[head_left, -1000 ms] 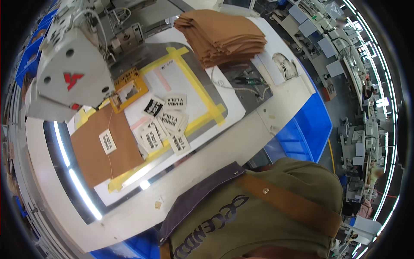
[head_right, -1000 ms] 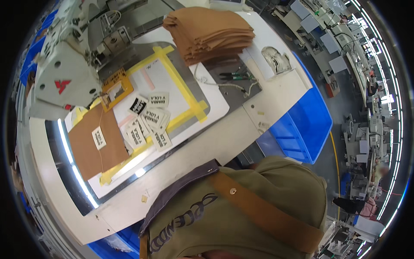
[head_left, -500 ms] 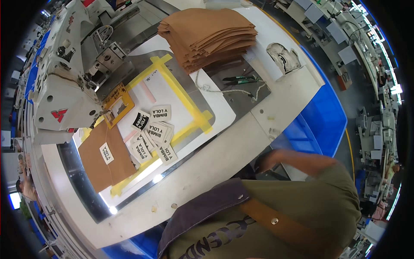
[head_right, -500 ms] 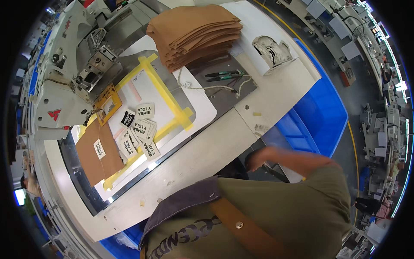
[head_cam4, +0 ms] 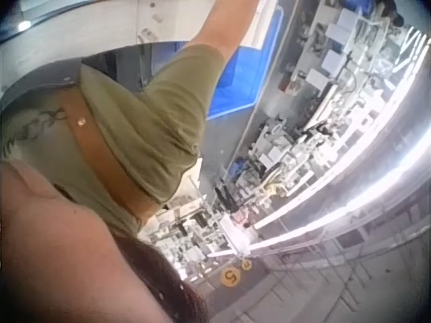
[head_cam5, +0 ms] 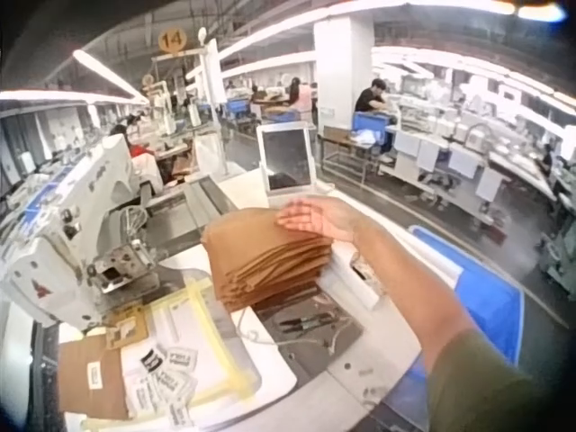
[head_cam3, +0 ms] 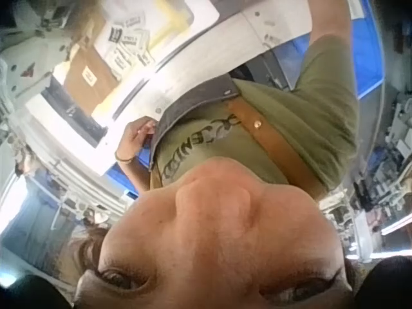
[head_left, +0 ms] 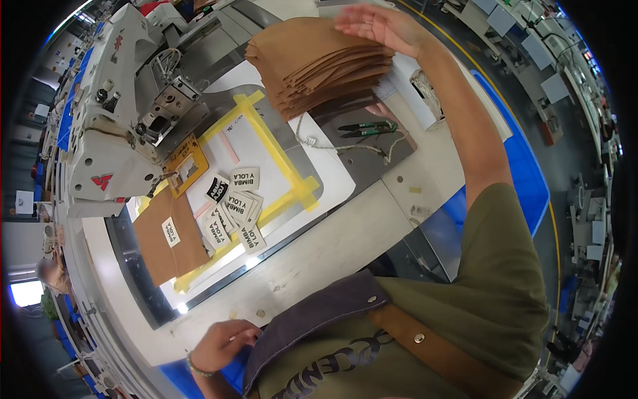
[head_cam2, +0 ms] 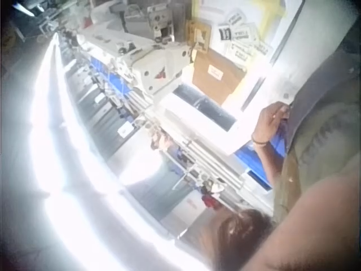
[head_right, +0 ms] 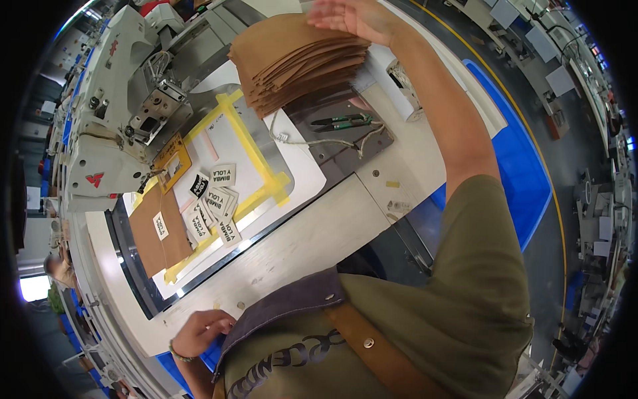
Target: Sewing brand labels onto small brown leather or cardstock pieces using an industrial sewing machine.
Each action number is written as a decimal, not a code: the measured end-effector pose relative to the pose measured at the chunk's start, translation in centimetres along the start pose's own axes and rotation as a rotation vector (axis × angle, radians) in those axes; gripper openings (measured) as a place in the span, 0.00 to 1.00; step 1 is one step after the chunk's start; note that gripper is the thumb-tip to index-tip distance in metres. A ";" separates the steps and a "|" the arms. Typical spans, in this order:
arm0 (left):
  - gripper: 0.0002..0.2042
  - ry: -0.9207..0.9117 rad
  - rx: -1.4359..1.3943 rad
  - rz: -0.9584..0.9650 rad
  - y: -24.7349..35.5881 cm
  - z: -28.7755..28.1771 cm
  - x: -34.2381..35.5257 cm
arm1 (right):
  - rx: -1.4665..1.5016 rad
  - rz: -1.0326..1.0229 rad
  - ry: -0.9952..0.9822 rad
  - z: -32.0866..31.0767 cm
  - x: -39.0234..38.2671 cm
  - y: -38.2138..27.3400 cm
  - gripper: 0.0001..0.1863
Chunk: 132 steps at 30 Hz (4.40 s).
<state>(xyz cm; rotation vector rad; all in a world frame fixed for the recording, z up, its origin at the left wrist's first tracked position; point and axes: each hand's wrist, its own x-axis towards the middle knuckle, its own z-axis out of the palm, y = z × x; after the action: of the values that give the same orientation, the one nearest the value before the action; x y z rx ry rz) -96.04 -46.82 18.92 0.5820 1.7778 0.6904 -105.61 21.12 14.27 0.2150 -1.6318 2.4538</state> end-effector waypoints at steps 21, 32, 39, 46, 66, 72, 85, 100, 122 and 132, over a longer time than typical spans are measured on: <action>0.18 1.364 0.772 0.223 -15.6 -18.4 6.8 | -1.056 -0.034 0.000 17.2 -15.5 -4.9 0.22; 0.22 1.459 0.636 0.093 -19.0 -22.3 10.1 | -1.468 -0.117 0.724 6.0 -7.5 3.1 0.21; 0.20 1.361 0.630 0.081 -17.6 -21.6 8.1 | -1.366 -0.095 0.813 7.0 -7.2 4.8 0.16; 0.19 1.304 0.552 0.029 -18.1 -21.0 7.9 | -0.708 0.044 0.200 11.7 -18.7 0.2 0.25; 0.19 1.338 0.491 0.070 -17.3 -21.9 8.3 | -0.668 1.409 0.409 -0.6 -63.9 33.0 0.22; 0.18 1.387 0.621 0.031 -17.9 -19.4 7.8 | -0.794 1.523 0.094 10.7 -56.1 33.7 0.22; 0.15 1.426 0.837 -0.007 -20.7 -25.1 7.6 | -0.977 1.737 -0.371 18.7 -41.4 19.6 0.24; 0.31 0.818 0.894 0.700 -1.8 -9.9 12.7 | -1.446 -0.225 0.373 14.1 -14.1 -0.9 0.11; 0.19 1.171 0.514 0.412 -8.7 -14.9 11.6 | -1.232 0.271 -0.104 13.9 -16.9 -0.8 0.11; 0.32 1.058 0.995 0.265 -14.9 -22.7 11.6 | -1.857 -0.441 0.052 17.2 -3.0 3.6 0.19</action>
<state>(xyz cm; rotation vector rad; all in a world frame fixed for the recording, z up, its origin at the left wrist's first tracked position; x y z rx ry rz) -121.90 -53.37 6.15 1.2740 3.0964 0.1998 -103.27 3.60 16.98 0.1422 -2.5705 0.0677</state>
